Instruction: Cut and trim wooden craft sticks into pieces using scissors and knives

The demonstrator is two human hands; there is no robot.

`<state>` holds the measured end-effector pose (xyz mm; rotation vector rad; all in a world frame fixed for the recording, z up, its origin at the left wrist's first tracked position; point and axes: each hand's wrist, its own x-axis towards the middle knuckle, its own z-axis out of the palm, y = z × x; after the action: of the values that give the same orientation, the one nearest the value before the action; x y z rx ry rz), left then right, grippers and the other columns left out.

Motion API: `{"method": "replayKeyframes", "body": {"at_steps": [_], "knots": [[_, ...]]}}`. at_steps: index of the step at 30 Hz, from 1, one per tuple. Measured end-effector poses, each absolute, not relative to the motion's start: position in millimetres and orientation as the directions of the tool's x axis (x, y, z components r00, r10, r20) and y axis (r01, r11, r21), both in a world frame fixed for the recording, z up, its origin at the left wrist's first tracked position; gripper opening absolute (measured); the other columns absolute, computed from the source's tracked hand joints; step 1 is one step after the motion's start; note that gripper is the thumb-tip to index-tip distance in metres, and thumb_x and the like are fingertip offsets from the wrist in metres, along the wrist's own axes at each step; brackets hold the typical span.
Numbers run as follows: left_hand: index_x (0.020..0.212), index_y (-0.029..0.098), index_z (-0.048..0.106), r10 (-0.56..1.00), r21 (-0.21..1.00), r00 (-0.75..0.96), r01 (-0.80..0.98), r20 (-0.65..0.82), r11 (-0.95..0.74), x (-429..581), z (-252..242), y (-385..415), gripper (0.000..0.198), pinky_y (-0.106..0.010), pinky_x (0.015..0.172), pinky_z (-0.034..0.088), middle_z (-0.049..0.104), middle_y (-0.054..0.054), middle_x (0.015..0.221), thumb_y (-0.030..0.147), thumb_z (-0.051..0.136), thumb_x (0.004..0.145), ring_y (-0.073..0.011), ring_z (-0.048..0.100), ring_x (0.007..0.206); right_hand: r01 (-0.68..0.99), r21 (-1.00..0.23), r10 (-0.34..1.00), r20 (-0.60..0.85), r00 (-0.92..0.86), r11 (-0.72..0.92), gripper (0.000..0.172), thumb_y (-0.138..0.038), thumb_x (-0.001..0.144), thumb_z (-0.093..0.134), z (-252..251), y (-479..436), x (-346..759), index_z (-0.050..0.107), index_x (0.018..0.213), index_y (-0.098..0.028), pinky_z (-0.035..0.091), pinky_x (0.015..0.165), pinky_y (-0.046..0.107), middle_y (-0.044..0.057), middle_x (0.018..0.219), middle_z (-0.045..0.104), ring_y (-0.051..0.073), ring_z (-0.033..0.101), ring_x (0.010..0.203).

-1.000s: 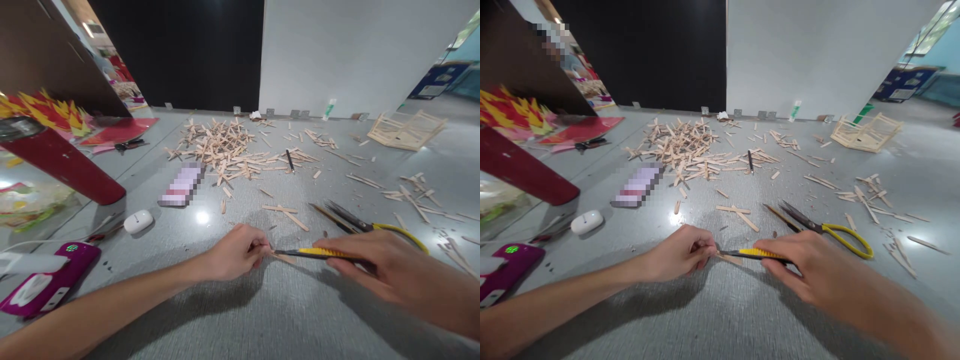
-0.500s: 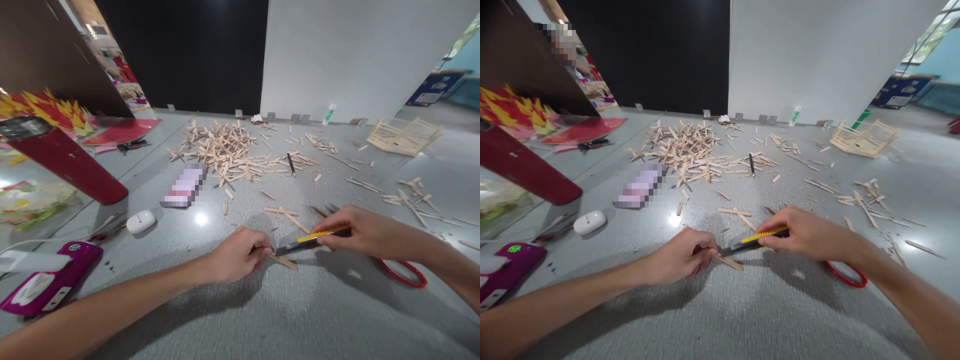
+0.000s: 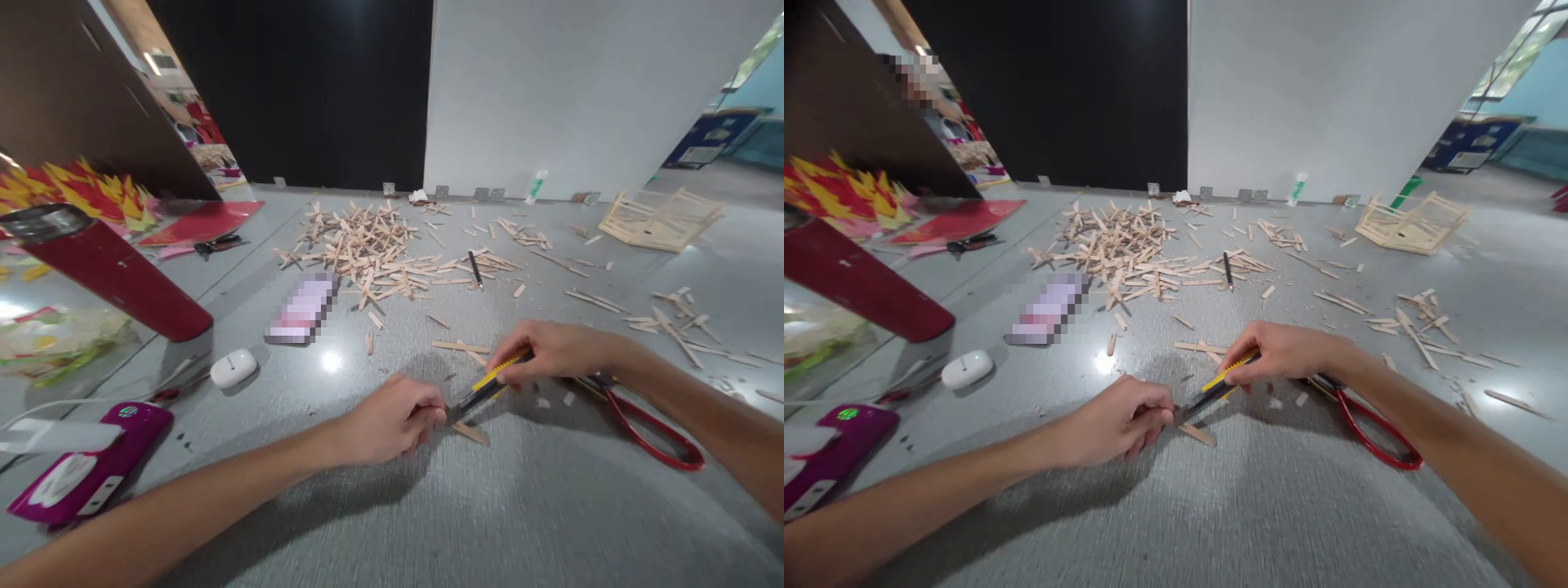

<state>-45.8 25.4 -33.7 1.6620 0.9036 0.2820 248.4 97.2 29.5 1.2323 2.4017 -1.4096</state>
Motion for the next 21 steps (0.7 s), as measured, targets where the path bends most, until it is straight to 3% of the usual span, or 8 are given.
{"method": "replayKeyframes", "body": {"at_steps": [7, 11, 15, 18, 21], "knots": [[0.078, 0.022, 0.057, 0.676, 0.923, 0.670, 0.384, -0.306, 0.038, -45.3, -36.6, 26.5, 0.030, -0.023, 0.049, 0.041, 0.058, 0.003, 0.063, 0.035, 0.056, 0.106, -0.0113, 0.055, 0.046, 0.691, -0.652, 0.630, -0.402, -0.664, 0.313, 0.043, -0.058, 0.101, 0.067, 42.8, 85.0, 253.9, 0.093, 0.112, -0.025, 0.039, 0.064, 0.030, 0.002, 0.079, 0.078, 0.020, 0.061, 0.071], [0.079, 0.021, 0.062, 0.683, 0.929, 0.654, 0.358, -0.325, 0.099, -45.4, -34.7, 27.6, 0.031, -0.023, 0.049, 0.040, 0.059, 0.003, 0.061, 0.040, 0.064, 0.103, -0.0110, 0.053, 0.047, 0.697, -0.597, 0.674, -0.326, -0.663, 0.397, 0.041, -0.056, 0.104, 0.065, 49.0, 69.8, 254.1, 0.093, 0.113, -0.027, 0.039, 0.064, 0.031, 0.002, 0.081, 0.080, 0.019, 0.059, 0.068], [0.086, 0.020, 0.067, 0.725, 0.946, 0.617, 0.286, -0.306, 0.156, -48.1, -29.2, 32.4, 0.030, -0.023, 0.048, 0.038, 0.057, 0.005, 0.061, 0.046, 0.075, 0.097, -0.0105, 0.049, 0.049, 0.712, -0.606, 0.754, -0.264, -0.601, 0.355, 0.042, -0.058, 0.103, 0.066, 42.7, 51.0, 256.6, 0.093, 0.110, -0.027, 0.037, 0.060, 0.030, 0.001, 0.075, 0.078, 0.018, 0.057, 0.063], [0.089, 0.019, 0.064, 0.765, 0.962, 0.585, 0.204, -0.268, 0.181, -47.6, -29.6, 34.2, 0.040, -0.025, 0.060, 0.050, 0.072, -0.002, 0.082, 0.058, 0.075, 0.098, -0.0119, 0.062, 0.062, 0.734, -0.617, 0.849, -0.194, -0.491, 0.284, 0.044, -0.062, 0.102, 0.066, 30.4, 31.8, 259.2, 0.091, 0.112, -0.027, 0.042, 0.064, 0.031, 0.002, 0.078, 0.080, 0.020, 0.063, 0.069], [0.094, 0.023, 0.051, 0.740, 0.952, 0.607, 0.101, -0.289, 0.289, -43.5, -35.2, 31.7, 0.050, -0.032, 0.067, 0.060, 0.079, -0.011, 0.095, 0.071, 0.065, 0.102, -0.0206, 0.077, 0.077, 0.728, -0.653, 0.909, -0.146, -0.391, 0.208, 0.046, -0.064, 0.104, 0.065, 17.8, 11.5, 258.3, 0.090, 0.114, -0.028, 0.049, 0.067, 0.033, 0.003, 0.084, 0.083, 0.024, 0.069, 0.075]]}}
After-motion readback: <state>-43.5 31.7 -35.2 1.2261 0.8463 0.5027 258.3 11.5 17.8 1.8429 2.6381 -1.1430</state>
